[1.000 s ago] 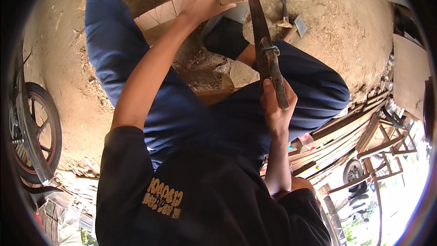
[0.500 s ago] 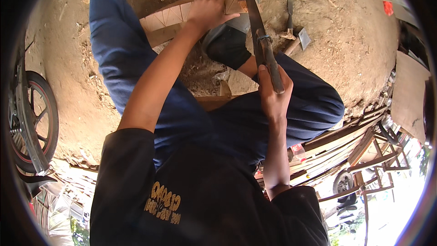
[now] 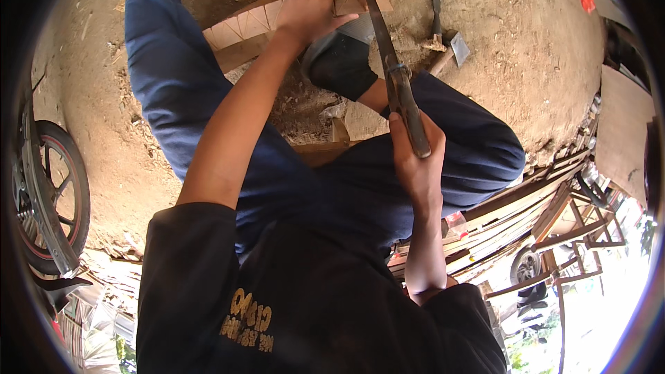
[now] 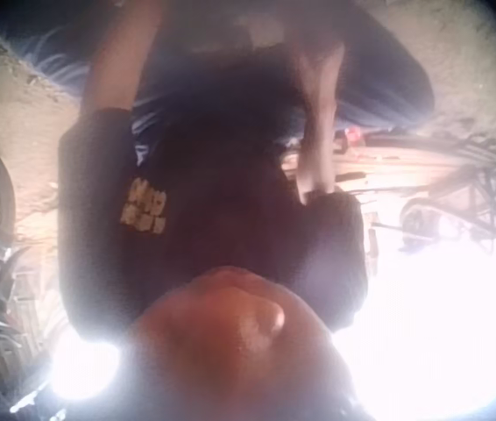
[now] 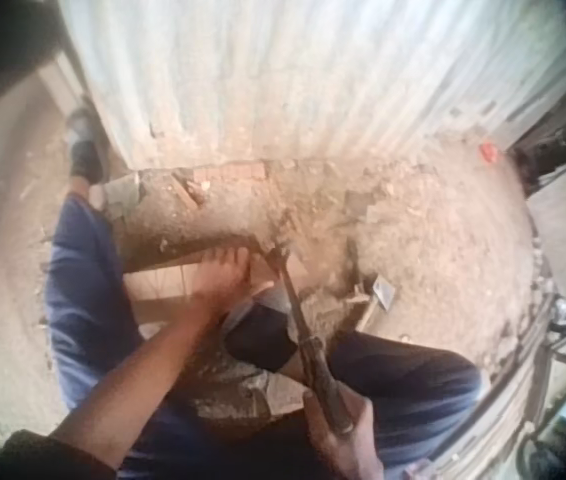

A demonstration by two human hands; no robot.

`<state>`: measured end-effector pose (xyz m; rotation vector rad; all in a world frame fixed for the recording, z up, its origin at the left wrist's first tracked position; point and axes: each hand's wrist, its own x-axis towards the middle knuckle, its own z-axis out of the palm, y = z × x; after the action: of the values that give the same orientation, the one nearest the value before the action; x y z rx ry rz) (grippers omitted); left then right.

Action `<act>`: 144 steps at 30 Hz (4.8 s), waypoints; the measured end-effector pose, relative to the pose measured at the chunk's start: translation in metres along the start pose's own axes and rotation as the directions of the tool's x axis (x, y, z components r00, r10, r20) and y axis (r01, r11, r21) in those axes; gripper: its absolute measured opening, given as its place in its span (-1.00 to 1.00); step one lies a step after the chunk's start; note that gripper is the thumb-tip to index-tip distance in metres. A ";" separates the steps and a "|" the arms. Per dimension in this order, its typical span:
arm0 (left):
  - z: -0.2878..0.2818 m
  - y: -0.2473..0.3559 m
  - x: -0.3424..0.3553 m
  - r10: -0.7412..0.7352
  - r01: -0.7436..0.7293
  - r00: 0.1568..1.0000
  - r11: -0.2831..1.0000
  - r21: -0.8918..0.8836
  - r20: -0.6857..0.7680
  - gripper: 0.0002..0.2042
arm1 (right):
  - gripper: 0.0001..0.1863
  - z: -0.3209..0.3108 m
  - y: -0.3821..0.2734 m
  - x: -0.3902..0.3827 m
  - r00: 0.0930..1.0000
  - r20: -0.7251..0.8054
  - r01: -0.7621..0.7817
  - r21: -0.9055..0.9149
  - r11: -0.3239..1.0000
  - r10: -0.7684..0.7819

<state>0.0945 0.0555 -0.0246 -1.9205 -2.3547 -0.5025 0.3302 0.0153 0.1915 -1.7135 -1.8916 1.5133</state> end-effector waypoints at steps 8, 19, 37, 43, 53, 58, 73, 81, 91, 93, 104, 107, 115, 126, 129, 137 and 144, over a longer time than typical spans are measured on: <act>0.007 -0.006 0.000 0.067 -0.072 0.987 0.997 -0.025 -0.143 -0.32 | -0.84 -0.012 -0.016 -0.010 1.000 -0.023 0.017 0.006 1.000 -0.017; -0.002 -0.001 -0.002 0.043 -0.043 0.995 0.999 -0.007 -0.087 -0.32 | -0.83 -0.009 -0.003 -0.024 1.000 -0.013 0.011 0.014 1.000 -0.011; -0.009 0.001 0.009 0.039 -0.039 0.999 0.999 0.026 0.024 -0.27 | -0.78 -0.032 0.000 -0.065 0.997 0.020 -0.076 0.036 0.996 0.076; -0.006 -0.005 0.008 0.077 -0.077 0.997 0.997 -0.023 -0.022 -0.28 | -0.76 -0.028 -0.012 -0.061 0.999 0.013 -0.035 0.027 0.999 0.035; -0.005 -0.005 0.004 0.047 -0.046 0.999 0.999 -0.026 0.011 -0.29 | -0.78 -0.032 -0.002 -0.056 0.999 -0.024 -0.041 0.062 0.997 0.043; -0.003 -0.001 0.003 0.028 -0.027 0.999 1.000 -0.008 0.016 -0.28 | -0.78 -0.011 0.015 -0.043 1.000 -0.017 0.000 0.063 0.998 0.001; 0.000 0.000 -0.003 0.088 -0.091 0.994 0.995 -0.044 -0.061 -0.35 | -0.76 -0.024 0.022 -0.078 0.999 -0.029 -0.014 -0.026 1.000 0.013; 0.001 -0.005 0.001 0.067 -0.068 0.998 0.997 -0.030 -0.009 -0.28 | -0.75 -0.012 0.014 -0.070 0.995 -0.092 -0.023 0.102 0.995 0.033; -0.002 0.000 -0.001 0.075 -0.075 0.996 0.997 0.012 -0.049 -0.25 | -0.79 -0.023 0.024 -0.028 0.999 -0.034 0.023 0.063 0.998 -0.021; 0.000 -0.001 -0.001 0.088 -0.087 0.992 0.996 0.013 -0.093 -0.25 | -0.77 -0.019 0.023 -0.013 0.999 -0.033 0.040 0.056 0.998 -0.038; 0.003 -0.002 -0.002 0.068 -0.067 0.995 0.997 0.023 -0.066 -0.28 | -0.84 -0.011 -0.012 0.001 1.000 0.007 0.015 0.083 0.996 -0.016; 0.007 -0.006 -0.004 0.107 -0.101 0.986 0.993 0.055 -0.131 -0.26 | -0.86 -0.018 -0.013 -0.016 1.000 0.018 -0.014 0.036 0.999 0.013; 0.006 -0.009 0.001 0.104 -0.105 0.983 0.994 0.001 -0.151 -0.24 | -0.88 -0.004 -0.009 -0.012 0.998 -0.025 0.051 0.044 0.998 -0.050; 0.010 -0.002 -0.001 0.091 -0.084 0.985 0.995 0.055 -0.147 -0.23 | -0.80 0.006 -0.010 -0.003 0.997 -0.063 0.037 0.062 0.997 -0.033; 0.005 0.003 -0.009 0.068 -0.065 0.996 0.996 0.056 -0.057 -0.22 | -0.79 -0.011 -0.007 -0.035 0.998 -0.058 -0.005 0.077 0.997 0.010; 0.002 -0.002 -0.010 0.066 -0.066 0.998 0.997 0.030 -0.005 -0.22 | -0.80 -0.020 -0.010 -0.039 0.999 -0.010 -0.049 0.056 0.997 0.050; -0.012 0.004 0.003 -0.025 0.032 0.993 0.998 -0.058 0.119 -0.27 | -0.82 -0.023 -0.002 -0.057 0.998 -0.045 -0.039 0.036 0.999 0.041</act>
<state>0.0956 0.0552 -0.0117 -1.9983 -2.4695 -0.4785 0.3632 -0.0183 0.2302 -1.7652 -1.8088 1.4986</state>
